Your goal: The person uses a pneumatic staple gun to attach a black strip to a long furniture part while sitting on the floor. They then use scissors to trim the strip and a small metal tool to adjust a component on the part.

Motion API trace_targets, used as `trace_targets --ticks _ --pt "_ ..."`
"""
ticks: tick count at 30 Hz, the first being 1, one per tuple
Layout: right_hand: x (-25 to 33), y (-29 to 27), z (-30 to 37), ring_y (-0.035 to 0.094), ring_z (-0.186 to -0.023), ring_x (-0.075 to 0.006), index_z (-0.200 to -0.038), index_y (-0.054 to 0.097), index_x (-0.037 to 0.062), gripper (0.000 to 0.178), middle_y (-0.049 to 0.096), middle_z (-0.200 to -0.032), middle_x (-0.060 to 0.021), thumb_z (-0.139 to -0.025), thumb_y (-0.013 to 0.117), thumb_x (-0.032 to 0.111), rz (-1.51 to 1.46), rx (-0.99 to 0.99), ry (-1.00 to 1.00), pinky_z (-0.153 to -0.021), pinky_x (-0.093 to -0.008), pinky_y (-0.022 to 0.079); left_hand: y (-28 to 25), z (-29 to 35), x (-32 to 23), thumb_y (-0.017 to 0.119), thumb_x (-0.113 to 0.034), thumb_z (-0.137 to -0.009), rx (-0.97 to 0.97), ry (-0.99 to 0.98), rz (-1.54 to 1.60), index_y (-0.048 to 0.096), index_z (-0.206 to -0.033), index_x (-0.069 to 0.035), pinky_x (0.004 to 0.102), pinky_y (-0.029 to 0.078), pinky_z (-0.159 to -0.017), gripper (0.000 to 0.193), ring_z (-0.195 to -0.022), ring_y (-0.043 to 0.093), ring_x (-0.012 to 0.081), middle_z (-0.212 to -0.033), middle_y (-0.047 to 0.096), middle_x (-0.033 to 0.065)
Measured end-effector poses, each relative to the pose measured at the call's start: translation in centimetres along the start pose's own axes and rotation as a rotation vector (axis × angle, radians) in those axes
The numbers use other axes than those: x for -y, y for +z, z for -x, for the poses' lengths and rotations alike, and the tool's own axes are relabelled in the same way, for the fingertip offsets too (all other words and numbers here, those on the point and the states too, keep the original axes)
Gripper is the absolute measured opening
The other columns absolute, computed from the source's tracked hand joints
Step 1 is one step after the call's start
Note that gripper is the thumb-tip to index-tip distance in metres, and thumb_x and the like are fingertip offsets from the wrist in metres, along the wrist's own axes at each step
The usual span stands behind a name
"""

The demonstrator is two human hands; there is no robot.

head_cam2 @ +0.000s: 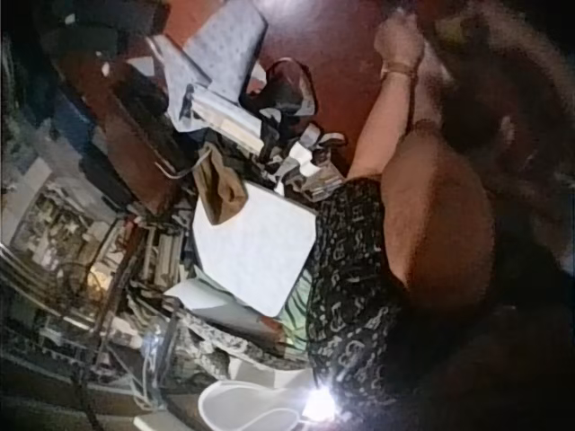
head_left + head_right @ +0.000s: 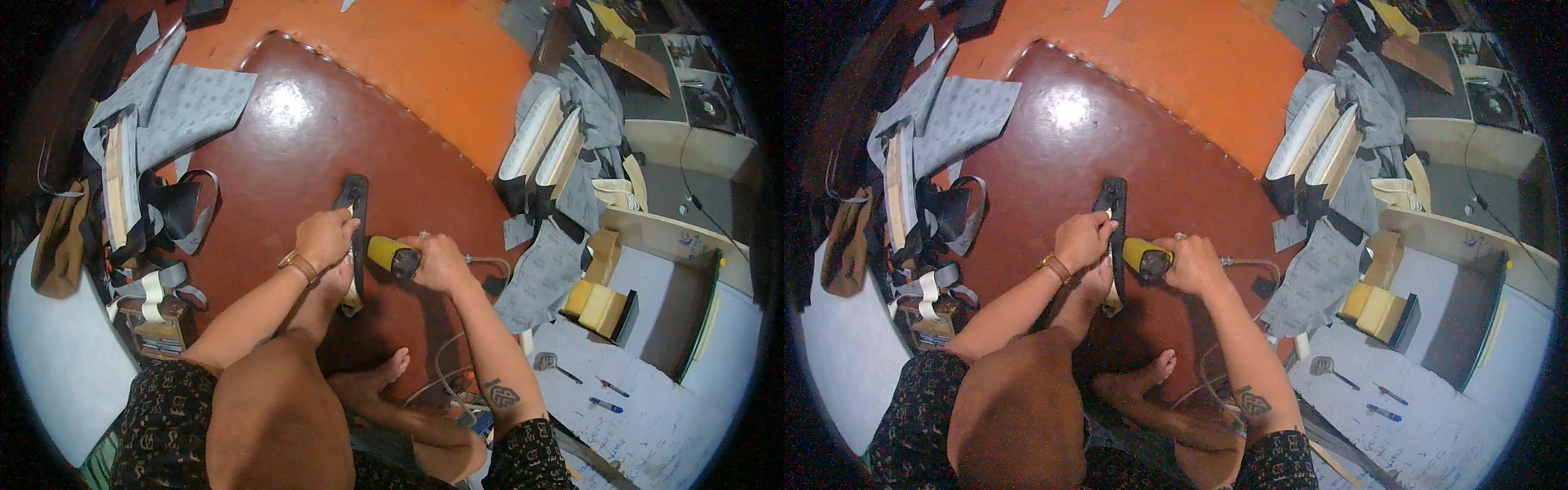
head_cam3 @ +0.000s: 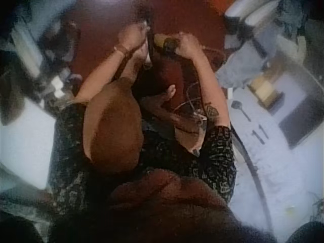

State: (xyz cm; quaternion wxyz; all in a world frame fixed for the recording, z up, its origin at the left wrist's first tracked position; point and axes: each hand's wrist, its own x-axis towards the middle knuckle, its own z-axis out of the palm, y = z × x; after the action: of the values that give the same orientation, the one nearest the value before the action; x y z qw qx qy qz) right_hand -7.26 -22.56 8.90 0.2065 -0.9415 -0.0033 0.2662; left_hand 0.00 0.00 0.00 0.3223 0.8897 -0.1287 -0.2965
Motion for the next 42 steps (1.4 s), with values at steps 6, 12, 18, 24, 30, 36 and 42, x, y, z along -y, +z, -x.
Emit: trace_targets --ticks 6,12,18,24,30,36,42 --pt "1.2 0.0 -1.3 0.072 -0.091 -0.0408 -0.111 0.077 0.0151 0.035 0.075 -0.095 -0.0210 -0.076 0.074 0.018 0.073 0.022 0.033 -0.086 -0.0523 0.056 -0.2 -0.4 0.5 0.059 -0.040 -0.101 -0.003 0.037 0.009 0.072 -0.097 -0.012 0.0577 0.053 -0.073 0.031 -0.085 0.070 0.0443 -0.088 0.073 0.0198" --pt "1.8 -0.6 -2.2 0.072 -0.096 -0.0383 -0.106 0.075 0.0125 0.031 0.076 -0.098 -0.0184 -0.075 0.074 0.018 0.157 0.120 0.103 -0.089 -0.0519 0.054 0.3 -0.2 0.7 0.055 -0.039 -0.103 0.002 0.062 -0.051 0.071 -0.102 -0.013 0.0583 0.054 -0.074 0.030 -0.086 0.070 0.0444 -0.088 0.073 0.0196" --pt "1.4 -0.7 -3.1 0.071 -0.091 -0.0414 -0.102 0.073 0.0077 0.032 0.073 -0.094 -0.0209 -0.071 0.076 0.016 0.167 0.041 0.077 -0.084 -0.0521 0.055 0.3 0.0 0.8 0.053 -0.037 -0.104 -0.002 0.082 -0.083 0.069 -0.106 -0.012 0.0578 0.054 -0.075 0.030 -0.087 0.070 0.0439 -0.090 0.073 0.0200" --pt "1.6 -1.2 -3.6 0.071 -0.094 -0.0409 -0.104 0.074 0.0089 0.033 0.074 -0.097 -0.0203 -0.072 0.075 0.015 0.172 0.018 0.087 -0.086 -0.0521 0.056 -0.1 0.2 0.4 0.052 -0.035 -0.104 0.033 0.066 -0.076 0.069 -0.106 -0.010 0.0581 0.053 -0.076 0.030 -0.087 0.070 0.0439 -0.090 0.074 0.0207" --pt "2.1 -1.5 -3.9 0.073 -0.096 -0.0397 -0.113 0.075 0.0135 0.039 0.076 -0.100 -0.0199 -0.074 0.073 0.016 0.172 0.012 0.152 -0.088 -0.0527 0.056 0.2 0.0 0.6 0.054 -0.036 -0.104 -0.018 0.091 -0.082 0.069 -0.105 -0.011 0.0580 0.054 -0.072 0.029 -0.082 0.070 0.0446 -0.085 0.073 0.0214" --pt "-0.1 0.2 3.4 0.073 -0.093 -0.0413 -0.128 0.071 0.0163 0.055 0.076 -0.105 -0.0201 -0.074 0.072 0.015 0.078 -0.062 0.209 -0.088 -0.0535 0.056 0.4 -1.0 0.5 0.057 -0.034 -0.102 -0.182 0.101 -0.014 0.071 -0.096 -0.008 0.0571 0.055 -0.070 0.030 -0.078 0.070 0.0454 -0.081 0.072 0.0222" --pt "-3.0 4.0 9.5 0.073 -0.095 -0.0392 -0.135 0.068 0.0181 0.062 0.076 -0.107 -0.0183 -0.073 0.073 0.016 0.090 0.025 0.330 -0.089 -0.0526 0.056 -1.8 -4.3 -0.8 0.060 -0.037 -0.101 -0.201 0.041 -0.018 0.073 -0.094 -0.005 0.0561 0.056 -0.071 0.035 -0.080 0.071 0.0447 -0.080 0.072 0.0234"
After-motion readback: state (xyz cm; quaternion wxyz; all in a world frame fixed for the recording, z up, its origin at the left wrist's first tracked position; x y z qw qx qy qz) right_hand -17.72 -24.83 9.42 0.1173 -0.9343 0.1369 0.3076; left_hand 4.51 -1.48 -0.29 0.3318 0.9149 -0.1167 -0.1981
